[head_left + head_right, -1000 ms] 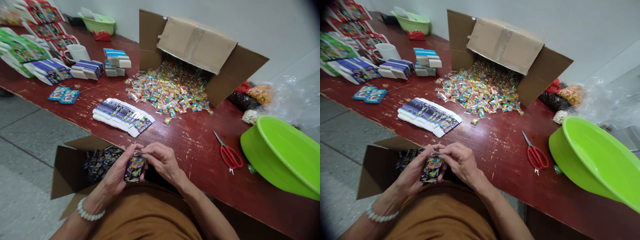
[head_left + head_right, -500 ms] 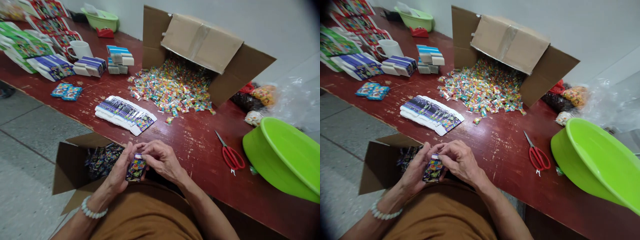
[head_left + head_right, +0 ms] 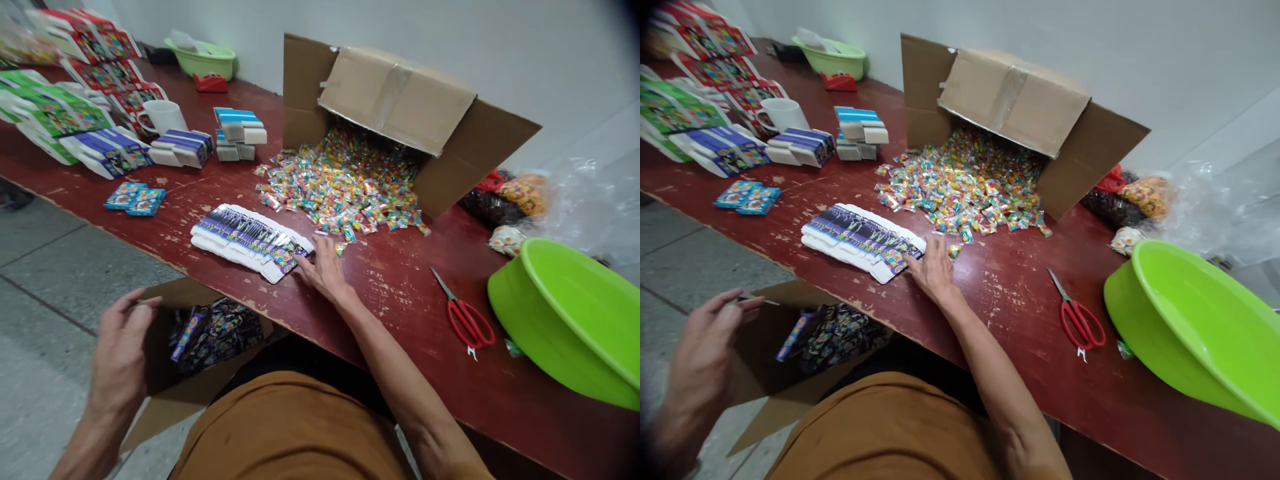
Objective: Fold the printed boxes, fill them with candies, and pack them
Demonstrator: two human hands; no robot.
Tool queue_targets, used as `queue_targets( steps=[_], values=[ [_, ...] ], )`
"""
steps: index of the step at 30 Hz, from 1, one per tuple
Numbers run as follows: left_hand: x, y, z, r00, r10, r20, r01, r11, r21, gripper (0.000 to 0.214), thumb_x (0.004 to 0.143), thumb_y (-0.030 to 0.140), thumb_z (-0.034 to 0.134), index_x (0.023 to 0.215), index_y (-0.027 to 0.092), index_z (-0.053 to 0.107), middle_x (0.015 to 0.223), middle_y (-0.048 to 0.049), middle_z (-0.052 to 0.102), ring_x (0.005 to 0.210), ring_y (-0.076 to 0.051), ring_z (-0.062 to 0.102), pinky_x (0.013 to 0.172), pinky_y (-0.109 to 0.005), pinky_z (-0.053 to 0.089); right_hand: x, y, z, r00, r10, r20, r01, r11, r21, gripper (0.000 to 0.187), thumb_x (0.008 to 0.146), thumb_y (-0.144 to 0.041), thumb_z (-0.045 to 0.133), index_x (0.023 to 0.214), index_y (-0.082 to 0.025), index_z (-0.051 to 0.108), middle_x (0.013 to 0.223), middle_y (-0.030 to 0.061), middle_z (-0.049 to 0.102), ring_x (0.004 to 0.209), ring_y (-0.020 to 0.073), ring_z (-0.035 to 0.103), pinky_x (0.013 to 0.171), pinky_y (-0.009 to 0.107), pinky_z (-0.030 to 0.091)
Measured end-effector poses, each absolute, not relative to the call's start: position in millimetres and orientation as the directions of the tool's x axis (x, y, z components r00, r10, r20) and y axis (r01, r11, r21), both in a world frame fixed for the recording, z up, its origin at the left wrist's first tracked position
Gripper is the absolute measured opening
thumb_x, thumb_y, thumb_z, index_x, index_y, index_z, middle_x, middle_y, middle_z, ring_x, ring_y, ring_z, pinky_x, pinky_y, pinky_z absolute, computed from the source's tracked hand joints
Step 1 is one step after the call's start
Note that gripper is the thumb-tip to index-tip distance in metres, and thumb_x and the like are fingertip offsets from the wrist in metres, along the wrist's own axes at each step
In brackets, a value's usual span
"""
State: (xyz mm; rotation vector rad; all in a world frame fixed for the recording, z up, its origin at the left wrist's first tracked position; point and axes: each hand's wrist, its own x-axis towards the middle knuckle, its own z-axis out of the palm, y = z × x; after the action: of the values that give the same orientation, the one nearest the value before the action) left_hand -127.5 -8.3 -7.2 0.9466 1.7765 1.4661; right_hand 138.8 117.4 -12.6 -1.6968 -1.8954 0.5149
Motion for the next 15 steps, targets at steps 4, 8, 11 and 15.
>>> queue_targets(
  steps=[4,8,11,15],
  values=[
    [-135,-7,-15,-0.59,0.807,-0.035,0.101,0.117,0.988,0.041,0.084,0.057,0.067,0.113,0.03,0.058,0.11,-0.0021,0.066,0.123,-0.036,0.053,0.113,-0.054,0.033,130,132,-15,-0.007,1.0,0.021,0.868,0.017,-0.497,0.051,0.084,-0.05,0.07,0.12,-0.015,0.059,0.128,0.0191,0.053,0.119,0.0361,0.055,0.092,0.048,0.048],
    [-107,3,-29,-0.479,0.871,0.109,0.215,-0.004,0.977,0.05,0.083,0.052,0.069,0.124,0.025,0.057,0.117,-0.0079,0.066,0.115,-0.032,0.059,0.106,-0.051,0.042,131,136,-22,0.16,0.986,0.035,0.667,-0.082,-0.741,0.047,0.071,-0.043,0.08,0.106,-0.02,0.06,0.117,0.0098,0.059,0.108,0.0292,0.057,0.09,0.043,0.047],
    [-83,14,-26,-0.366,0.909,0.2,0.341,-0.069,0.937,0.051,0.085,0.048,0.065,0.128,0.022,0.056,0.123,-0.0116,0.066,0.116,-0.03,0.061,0.105,-0.049,0.044,140,137,-22,0.21,0.978,-0.019,0.34,-0.091,-0.936,0.034,0.069,-0.043,0.077,0.088,-0.022,0.058,0.091,0.001,0.062,0.089,0.0211,0.058,0.08,0.035,0.048],
    [-68,23,-2,-0.284,0.937,0.203,0.391,-0.08,0.917,0.053,0.084,0.049,0.065,0.128,0.021,0.058,0.132,-0.0127,0.065,0.125,-0.031,0.057,0.112,-0.046,0.037,159,120,-5,0.098,0.994,-0.052,0.144,-0.066,-0.987,0.03,0.075,-0.047,0.07,0.084,-0.02,0.059,0.072,-0.0021,0.06,0.064,0.0136,0.053,0.062,0.026,0.045]
  ],
)
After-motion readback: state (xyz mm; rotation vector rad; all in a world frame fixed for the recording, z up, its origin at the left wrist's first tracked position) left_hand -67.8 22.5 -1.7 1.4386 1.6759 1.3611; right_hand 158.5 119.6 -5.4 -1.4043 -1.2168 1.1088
